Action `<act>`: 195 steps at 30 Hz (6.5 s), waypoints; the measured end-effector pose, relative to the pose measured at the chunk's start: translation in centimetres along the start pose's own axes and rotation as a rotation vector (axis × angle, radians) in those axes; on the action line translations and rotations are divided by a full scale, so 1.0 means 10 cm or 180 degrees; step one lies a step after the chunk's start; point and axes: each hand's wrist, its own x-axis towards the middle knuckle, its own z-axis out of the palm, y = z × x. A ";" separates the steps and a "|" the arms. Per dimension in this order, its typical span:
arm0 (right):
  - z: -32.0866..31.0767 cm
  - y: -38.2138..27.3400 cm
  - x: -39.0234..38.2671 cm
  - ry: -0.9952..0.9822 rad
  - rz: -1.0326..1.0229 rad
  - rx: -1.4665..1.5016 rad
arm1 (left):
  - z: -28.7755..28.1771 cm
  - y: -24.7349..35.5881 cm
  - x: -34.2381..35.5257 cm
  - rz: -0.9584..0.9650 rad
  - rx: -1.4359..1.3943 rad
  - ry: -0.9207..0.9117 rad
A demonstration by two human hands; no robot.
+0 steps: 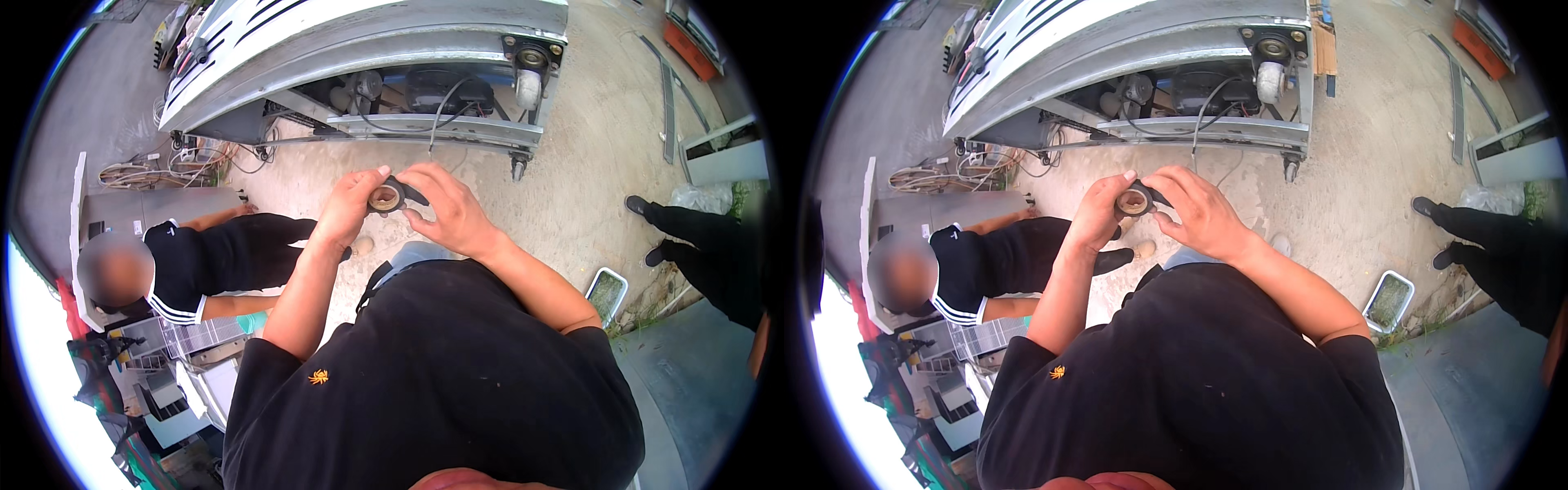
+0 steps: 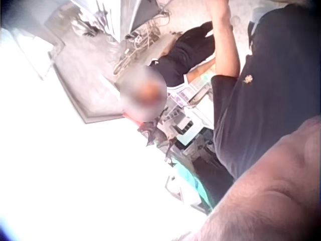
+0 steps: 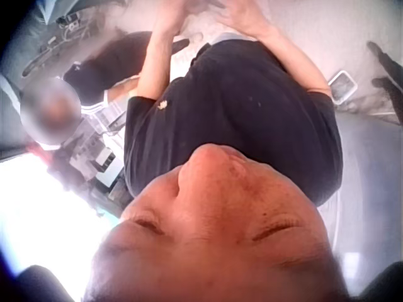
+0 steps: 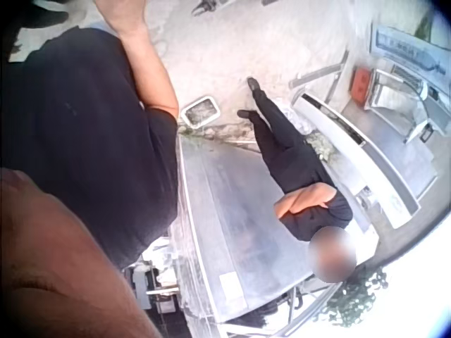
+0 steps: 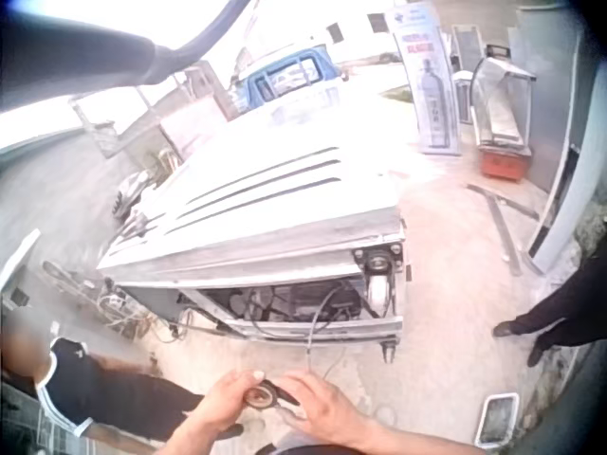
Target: The person uses a power drill to remove a screw from the bottom of a white appliance. They then pull out a grey wire, strip the ends, and wrap the connection with black electrical tape.
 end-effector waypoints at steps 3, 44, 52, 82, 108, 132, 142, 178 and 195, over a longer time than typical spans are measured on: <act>0.04 0.05 0.05 -0.0028 0.0006 0.0050 | 0.01 0.05 0.02 -0.0013 -0.0116 -0.0007; 0.05 0.10 0.46 -0.1087 0.1513 0.1957 | -0.46 0.43 0.31 -0.0614 0.0781 -0.1424; -0.02 0.13 0.50 -0.1057 0.1378 0.1052 | -0.36 0.41 0.28 0.0115 0.1120 -0.1580; -0.36 0.43 -0.21 -0.0461 0.2107 0.1763 | -1.66 2.24 1.80 0.2382 0.4415 0.2228; 0.13 1.23 -0.13 0.0305 0.2888 0.1815 | 0.08 -1.13 1.38 0.1117 0.0113 -0.0079; 0.67 1.40 0.29 0.0677 0.3243 0.3498 | -0.28 -0.68 1.52 0.1706 0.1070 0.0057; 0.43 1.37 0.39 0.0058 0.2794 0.2481 | 0.08 -0.49 1.22 0.1631 0.1013 0.0870; 0.25 1.65 0.45 -0.0373 0.2830 0.2235 | -0.07 -0.77 1.62 0.1052 -0.0473 -0.0192; 0.26 1.70 0.29 -0.0347 0.2921 0.2617 | 0.09 -0.74 1.58 0.0686 -0.0569 -0.0227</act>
